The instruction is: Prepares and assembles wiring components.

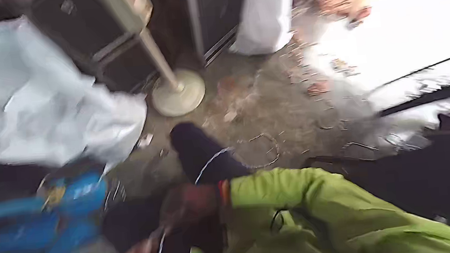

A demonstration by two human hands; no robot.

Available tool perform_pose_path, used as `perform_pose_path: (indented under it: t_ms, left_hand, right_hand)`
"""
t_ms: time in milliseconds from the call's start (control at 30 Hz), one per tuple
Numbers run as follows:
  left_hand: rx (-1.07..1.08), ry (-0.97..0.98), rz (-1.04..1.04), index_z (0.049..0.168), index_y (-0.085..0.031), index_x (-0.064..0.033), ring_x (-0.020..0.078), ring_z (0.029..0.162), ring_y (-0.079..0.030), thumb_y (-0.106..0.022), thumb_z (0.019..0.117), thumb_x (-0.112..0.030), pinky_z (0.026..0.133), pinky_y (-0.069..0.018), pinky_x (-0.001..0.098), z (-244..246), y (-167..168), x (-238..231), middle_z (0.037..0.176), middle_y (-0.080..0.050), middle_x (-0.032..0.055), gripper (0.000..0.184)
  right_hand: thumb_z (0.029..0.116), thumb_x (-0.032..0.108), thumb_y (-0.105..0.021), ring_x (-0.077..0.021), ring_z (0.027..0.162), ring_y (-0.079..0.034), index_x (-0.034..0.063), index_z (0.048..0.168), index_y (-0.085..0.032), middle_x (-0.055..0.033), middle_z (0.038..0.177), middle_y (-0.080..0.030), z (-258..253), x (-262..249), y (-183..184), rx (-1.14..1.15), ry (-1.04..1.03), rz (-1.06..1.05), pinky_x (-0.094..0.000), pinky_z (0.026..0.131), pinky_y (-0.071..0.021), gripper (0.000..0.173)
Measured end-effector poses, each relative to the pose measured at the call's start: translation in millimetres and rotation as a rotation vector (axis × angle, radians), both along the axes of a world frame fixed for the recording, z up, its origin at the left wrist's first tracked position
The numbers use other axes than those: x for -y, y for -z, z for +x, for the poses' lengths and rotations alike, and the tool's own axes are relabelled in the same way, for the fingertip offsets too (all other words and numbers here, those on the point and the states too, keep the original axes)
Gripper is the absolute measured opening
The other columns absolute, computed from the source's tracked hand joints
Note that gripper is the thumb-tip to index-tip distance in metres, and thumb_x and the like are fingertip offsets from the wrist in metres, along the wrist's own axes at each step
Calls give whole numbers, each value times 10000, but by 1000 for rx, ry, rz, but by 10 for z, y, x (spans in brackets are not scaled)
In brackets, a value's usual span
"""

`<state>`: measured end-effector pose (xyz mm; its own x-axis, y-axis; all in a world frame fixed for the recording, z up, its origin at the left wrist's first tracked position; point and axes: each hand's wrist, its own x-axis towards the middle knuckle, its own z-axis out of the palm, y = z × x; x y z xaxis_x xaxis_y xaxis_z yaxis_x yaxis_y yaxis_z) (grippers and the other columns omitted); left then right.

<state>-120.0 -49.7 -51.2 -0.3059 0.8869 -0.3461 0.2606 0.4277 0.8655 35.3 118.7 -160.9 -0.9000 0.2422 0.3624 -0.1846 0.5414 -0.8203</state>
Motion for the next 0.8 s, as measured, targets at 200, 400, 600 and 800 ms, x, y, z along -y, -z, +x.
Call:
perform_pose_path:
  t_ms: [200,400,600,800]
  left_hand:
    - [135,-450,112,1233,-667,-47,115,906,-703,-382,1103,-326,841,-587,313,-58,552,12,1022,-740,8,420]
    - [128,-191,-122,1202,-697,-10,117,821,-713,-491,1075,-208,792,-609,331,105,704,253,952,-747,53,313]
    - [190,-320,-44,1100,-735,-36,30,626,-577,-530,1054,-166,590,-498,193,176,753,289,798,-689,-27,247]
    - [196,-344,59,1165,-730,-38,36,635,-588,-557,1049,-145,589,-507,193,301,718,364,823,-707,-14,235]
  right_hand:
    - [913,85,-723,-73,872,-681,-21,954,-751,-80,984,-732,32,-165,30,-57,20,-470,-253,796,-594,117]
    - [919,-1,-696,-62,804,-689,-50,1063,-716,-62,964,-743,10,-151,47,8,42,-685,-235,742,-602,153]
    - [991,63,-643,-25,819,-679,-55,1127,-723,-59,983,-751,42,-183,17,50,107,-575,-207,760,-583,198]
    - [951,51,-689,-43,816,-692,-32,1106,-715,-36,950,-746,55,-122,-35,86,187,-592,-227,760,-598,178]
